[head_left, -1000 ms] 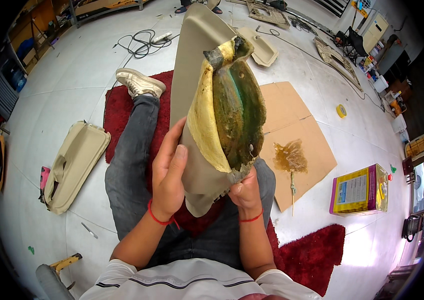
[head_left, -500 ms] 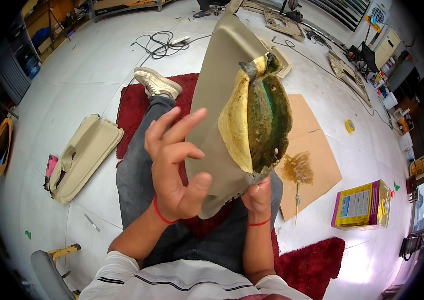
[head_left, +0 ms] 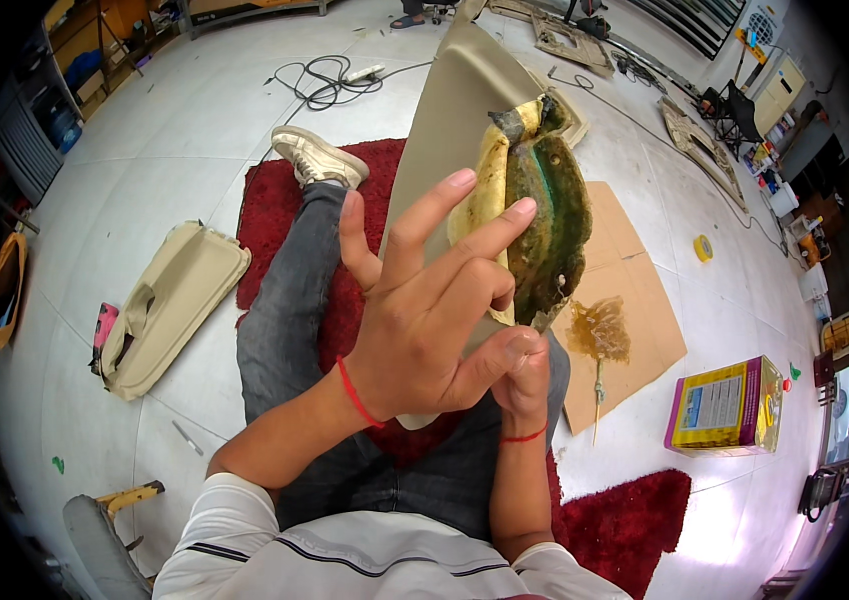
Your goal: The person sits on the floor and uses a brush to apply a substance to a beige plastic part. They then peel off a yellow tape strip and press the edges of the part by hand.
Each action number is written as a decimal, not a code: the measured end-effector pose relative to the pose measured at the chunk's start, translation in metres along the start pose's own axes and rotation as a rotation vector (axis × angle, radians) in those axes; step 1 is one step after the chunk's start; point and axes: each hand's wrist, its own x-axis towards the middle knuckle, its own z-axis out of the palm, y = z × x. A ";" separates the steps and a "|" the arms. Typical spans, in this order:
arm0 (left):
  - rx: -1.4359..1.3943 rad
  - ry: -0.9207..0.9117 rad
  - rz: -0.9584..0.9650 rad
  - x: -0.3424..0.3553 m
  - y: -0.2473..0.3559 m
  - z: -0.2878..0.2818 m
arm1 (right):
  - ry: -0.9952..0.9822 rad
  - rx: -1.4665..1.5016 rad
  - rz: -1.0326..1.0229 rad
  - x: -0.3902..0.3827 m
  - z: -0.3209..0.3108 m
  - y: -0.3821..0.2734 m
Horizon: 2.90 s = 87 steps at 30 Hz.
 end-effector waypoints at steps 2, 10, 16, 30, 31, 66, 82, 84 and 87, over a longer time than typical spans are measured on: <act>-0.052 -0.002 -0.002 0.001 -0.002 0.002 | 0.012 -0.006 0.003 -0.001 -0.002 0.002; -0.141 0.017 -0.015 -0.009 -0.010 0.001 | 0.045 0.009 -0.004 -0.008 0.003 0.010; -0.119 -0.032 0.003 -0.013 -0.016 -0.009 | 0.026 -0.009 -0.038 -0.007 0.007 0.017; -0.030 -0.012 0.084 -0.010 -0.027 -0.031 | 0.082 0.002 -0.036 -0.011 0.047 0.019; -0.043 0.041 0.073 -0.012 -0.031 -0.033 | 0.120 -0.001 -0.034 -0.011 0.052 0.021; 0.100 -0.162 0.219 -0.035 0.031 -0.232 | -0.392 0.178 0.019 -0.064 0.077 -0.028; -0.012 -0.607 0.119 -0.014 0.072 -0.206 | 0.169 -0.770 -0.840 -0.109 0.158 -0.076; -0.064 -0.655 0.119 -0.005 0.070 -0.205 | 0.128 -0.780 -0.817 -0.101 0.157 -0.085; -0.188 -0.766 0.033 0.002 0.066 -0.210 | 0.116 -0.562 -0.718 -0.098 0.168 -0.089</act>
